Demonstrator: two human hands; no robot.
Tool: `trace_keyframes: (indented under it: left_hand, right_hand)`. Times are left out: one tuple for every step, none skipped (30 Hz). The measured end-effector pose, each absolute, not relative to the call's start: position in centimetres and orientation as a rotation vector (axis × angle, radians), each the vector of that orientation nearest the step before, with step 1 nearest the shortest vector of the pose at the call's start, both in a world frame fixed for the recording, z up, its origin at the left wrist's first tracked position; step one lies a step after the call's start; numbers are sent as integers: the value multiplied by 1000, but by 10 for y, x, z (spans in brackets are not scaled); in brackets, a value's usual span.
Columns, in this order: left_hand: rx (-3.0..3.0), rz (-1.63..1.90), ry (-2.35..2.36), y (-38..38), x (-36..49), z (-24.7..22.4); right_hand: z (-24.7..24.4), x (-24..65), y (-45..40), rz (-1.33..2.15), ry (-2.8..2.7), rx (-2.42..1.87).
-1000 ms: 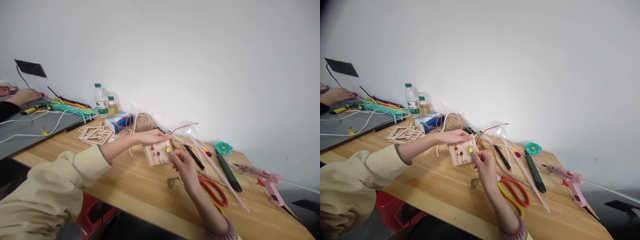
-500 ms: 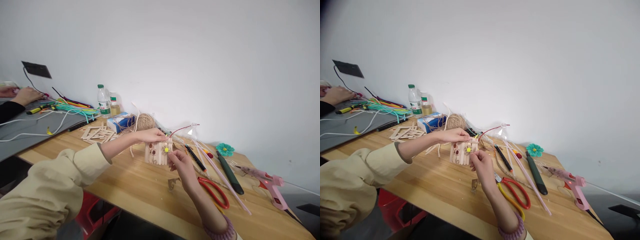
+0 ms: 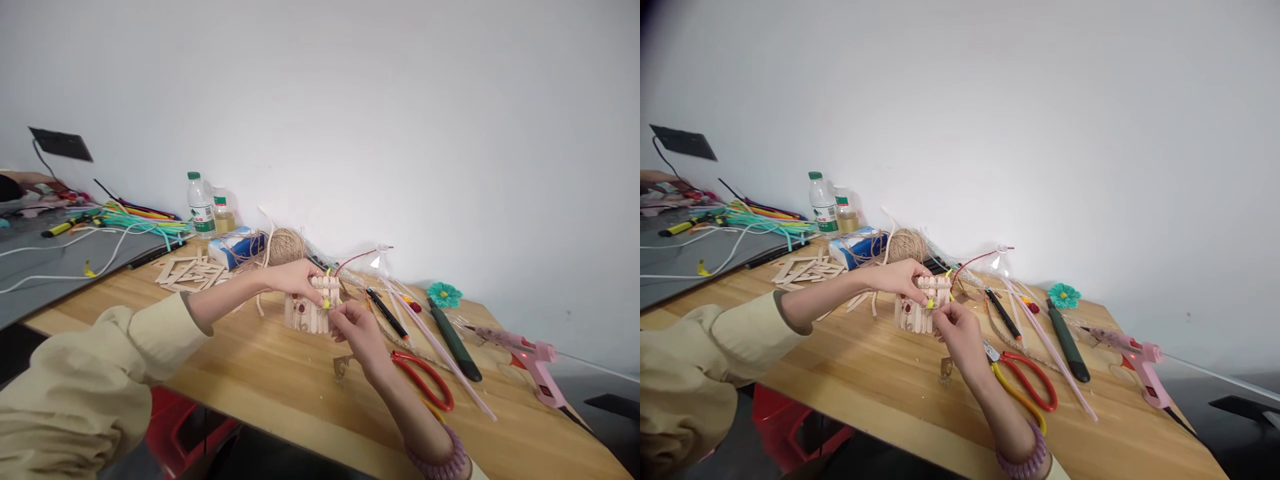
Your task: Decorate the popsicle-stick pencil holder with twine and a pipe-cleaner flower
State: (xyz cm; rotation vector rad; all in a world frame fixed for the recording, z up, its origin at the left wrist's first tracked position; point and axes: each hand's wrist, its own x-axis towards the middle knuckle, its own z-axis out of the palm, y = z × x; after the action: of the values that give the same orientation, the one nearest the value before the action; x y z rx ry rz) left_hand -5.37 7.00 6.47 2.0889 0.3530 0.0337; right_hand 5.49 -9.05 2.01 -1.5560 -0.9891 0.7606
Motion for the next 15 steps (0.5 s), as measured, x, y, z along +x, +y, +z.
trace_keyframes:
  left_hand:
    - [2107, 33, 359, 70, -54, 65]
    - [2127, 34, 364, 69, -53, 66]
    - [2150, 38, 367, 68, -53, 67]
    - [2178, 49, 369, 67, -51, 68]
    - [2212, 69, 369, 65, -49, 68]
    - [2255, 99, 367, 63, -46, 68]
    - [2306, 140, 364, 61, -43, 67]
    - [2365, 192, 360, 59, -38, 65]
    - [2430, 251, 353, 56, -34, 63]
    - [2496, 311, 343, 54, -29, 59]
    - [2559, 364, 326, 51, -24, 55]
    - [2615, 405, 304, 49, -20, 50]
    - [2664, 433, 278, 46, -17, 46]
    - [2704, 447, 249, 44, -15, 42]
    - [2736, 453, 221, 43, -13, 38]
  right_hand:
    - [21, 56, -92, 768, -993, -1559]
    - [23, 58, -93, 776, -997, -1561]
    - [24, 61, -95, 779, -998, -1562]
    - [26, 64, -96, 779, -996, -1563]
    - [27, 67, -97, 775, -994, -1564]
    - [27, 71, -97, 768, -993, -1566]
    - [26, 75, -97, 760, -993, -1570]
    - [25, 79, -97, 753, -997, -1578]
    - [21, 83, -97, 746, -1002, -1590]
    - [17, 88, -97, 739, -1010, -1607]
    - [12, 92, -97, 728, -1018, -1627]
    - [6, 96, -96, 713, -1029, -1650]
    - [1, 100, -96, 693, -1044, -1673]
    - [-5, 103, -95, 666, -1063, -1695]
    - [-10, 106, -94, 632, -1086, -1714]
